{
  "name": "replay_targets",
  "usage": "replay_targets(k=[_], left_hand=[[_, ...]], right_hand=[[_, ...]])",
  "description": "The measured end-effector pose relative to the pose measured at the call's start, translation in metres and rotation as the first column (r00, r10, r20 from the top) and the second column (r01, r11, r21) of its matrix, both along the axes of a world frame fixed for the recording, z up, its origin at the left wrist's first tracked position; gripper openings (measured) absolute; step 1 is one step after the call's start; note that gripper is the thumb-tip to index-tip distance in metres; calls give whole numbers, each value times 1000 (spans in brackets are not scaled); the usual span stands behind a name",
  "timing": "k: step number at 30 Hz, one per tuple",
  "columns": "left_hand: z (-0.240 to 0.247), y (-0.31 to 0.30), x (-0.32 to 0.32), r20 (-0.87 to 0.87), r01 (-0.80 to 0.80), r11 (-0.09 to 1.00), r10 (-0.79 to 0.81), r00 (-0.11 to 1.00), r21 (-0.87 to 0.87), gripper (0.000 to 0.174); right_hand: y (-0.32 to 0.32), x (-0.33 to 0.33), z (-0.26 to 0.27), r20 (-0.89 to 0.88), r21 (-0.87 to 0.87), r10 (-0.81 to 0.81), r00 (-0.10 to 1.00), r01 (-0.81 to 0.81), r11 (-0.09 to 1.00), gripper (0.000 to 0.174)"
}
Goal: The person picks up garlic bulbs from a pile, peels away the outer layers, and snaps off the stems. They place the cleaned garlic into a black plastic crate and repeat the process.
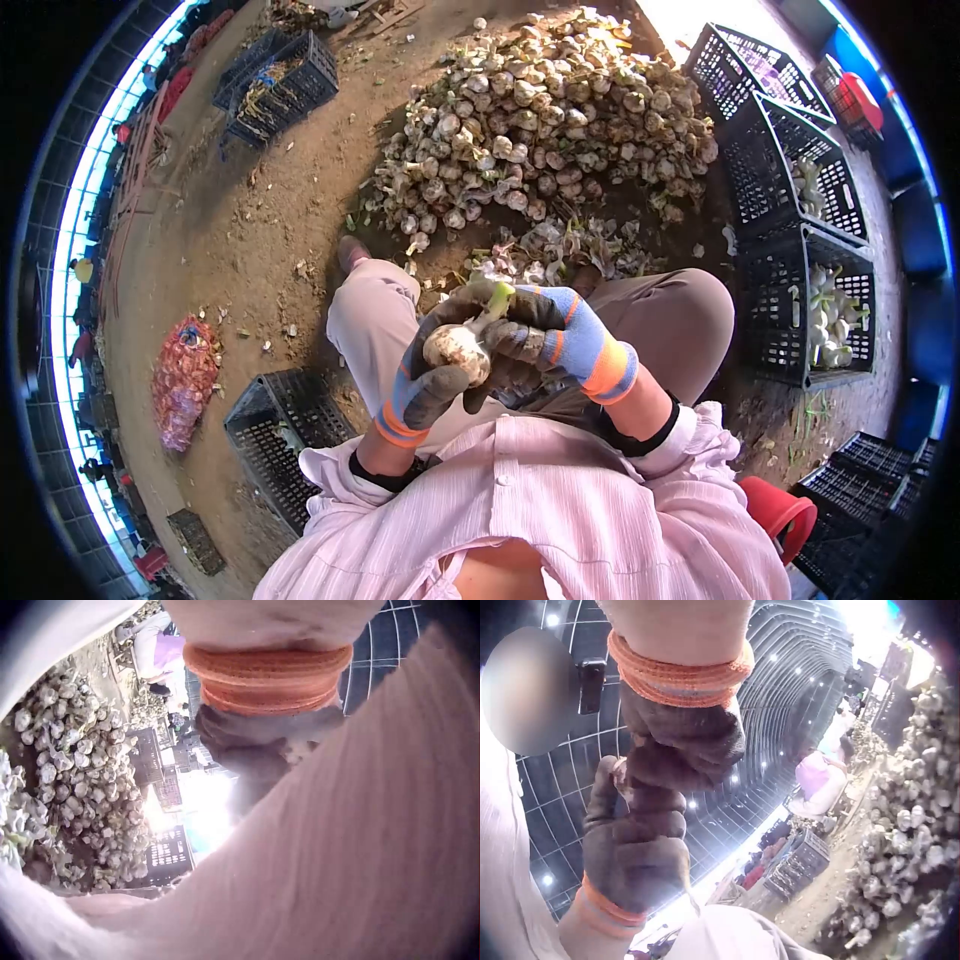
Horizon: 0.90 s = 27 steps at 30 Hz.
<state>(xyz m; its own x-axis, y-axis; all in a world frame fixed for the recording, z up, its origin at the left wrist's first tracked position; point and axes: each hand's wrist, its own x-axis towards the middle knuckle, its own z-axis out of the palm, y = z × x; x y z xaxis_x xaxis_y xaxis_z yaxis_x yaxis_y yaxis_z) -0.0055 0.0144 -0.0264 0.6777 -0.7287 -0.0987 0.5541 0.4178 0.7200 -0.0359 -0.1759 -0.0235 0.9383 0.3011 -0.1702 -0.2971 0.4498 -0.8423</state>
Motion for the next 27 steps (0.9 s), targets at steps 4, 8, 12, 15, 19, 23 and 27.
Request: replay_targets(k=[4,8,12,15,19,23,27], left_hand=[[-4,-8,-10,611,-426,878,217,761,219,73],[-9,-5,-8,564,-390,892,205,800,229,62],[-7,-1,6,-212,5,1000,-11,977,-31,54],[-2,-8,-7,90,-235,940,220,971,245,52],[-3,7,5,-130,94,990,-80,988,108,56],[14,7,9,-140,5,969,30,990,249,57],[6,-1,-6,206,-289,902,231,951,322,49]], right_hand=[[8,-3,12,84,-34,-137,987,140,990,13],[8,2,9,612,-616,71,788,419,667,16],[5,3,5,719,-675,173,673,617,406,27],[9,2,7,806,-556,174,567,622,551,24],[3,-4,-10,450,-178,-171,876,276,945,16],[5,-6,-1,565,-393,-83,821,356,848,15],[18,-12,5,643,-508,-47,764,472,720,16]])
